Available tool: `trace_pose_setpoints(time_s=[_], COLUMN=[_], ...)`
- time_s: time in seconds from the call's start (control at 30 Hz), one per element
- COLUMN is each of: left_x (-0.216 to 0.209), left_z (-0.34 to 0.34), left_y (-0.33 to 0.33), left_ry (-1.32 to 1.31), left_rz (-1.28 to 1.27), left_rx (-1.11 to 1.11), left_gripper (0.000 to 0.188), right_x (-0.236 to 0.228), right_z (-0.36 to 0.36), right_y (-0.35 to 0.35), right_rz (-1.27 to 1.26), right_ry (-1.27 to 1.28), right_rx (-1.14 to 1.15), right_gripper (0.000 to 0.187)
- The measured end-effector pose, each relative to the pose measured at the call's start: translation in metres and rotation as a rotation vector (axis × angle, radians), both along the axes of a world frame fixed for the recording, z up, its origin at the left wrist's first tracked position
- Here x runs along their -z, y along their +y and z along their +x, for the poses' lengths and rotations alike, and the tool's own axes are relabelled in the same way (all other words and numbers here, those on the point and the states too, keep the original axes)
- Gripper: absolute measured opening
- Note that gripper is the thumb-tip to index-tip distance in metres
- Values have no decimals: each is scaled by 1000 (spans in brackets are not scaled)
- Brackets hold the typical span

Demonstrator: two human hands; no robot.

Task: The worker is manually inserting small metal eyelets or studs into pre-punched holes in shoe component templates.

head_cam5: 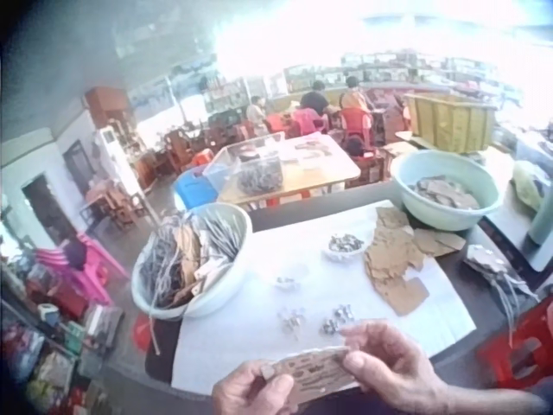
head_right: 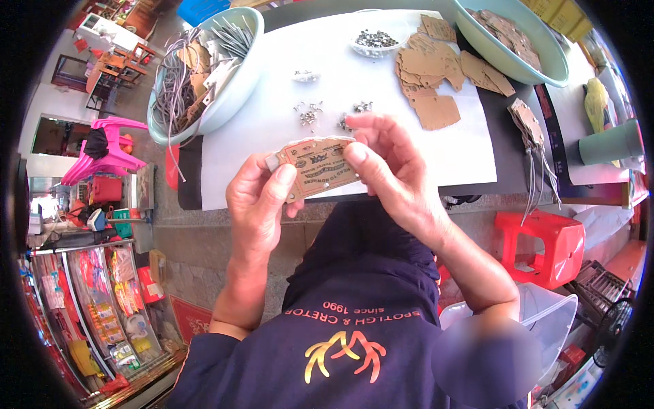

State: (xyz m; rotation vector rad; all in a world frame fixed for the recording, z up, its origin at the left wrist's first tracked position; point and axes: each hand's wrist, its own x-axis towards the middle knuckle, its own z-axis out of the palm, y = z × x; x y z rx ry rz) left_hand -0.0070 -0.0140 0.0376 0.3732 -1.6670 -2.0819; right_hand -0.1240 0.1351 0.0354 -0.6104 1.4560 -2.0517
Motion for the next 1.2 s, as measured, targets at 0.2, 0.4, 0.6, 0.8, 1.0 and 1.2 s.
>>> trace_pose_setpoints(time_s=[0.2,0.4,0.6,0.8,1.0,1.2], left_x=[-11,-9,-13,-15,-17,-24], left_z=[-1,-2,-5,-8,-10,-9], left_y=[1,5,8,4,6,13], left_ry=[-109,-57,-4,-7,14,-20], left_rz=[43,22,40,38,49,-86], left_rx=[38,24,20,58,78,50], left_gripper=[18,31,32,30,31,31], right_x=[11,6,7,9,15,28], right_z=[-8,3,9,7,1,2], right_y=[2,4,4,5,7,9], right_rz=[140,164,116,34,-21,-139], right_ry=[372,223,92,148,416,463], right_rx=[-47,-1,49,58,66,140], right_gripper=[25,26,31,32,36,34])
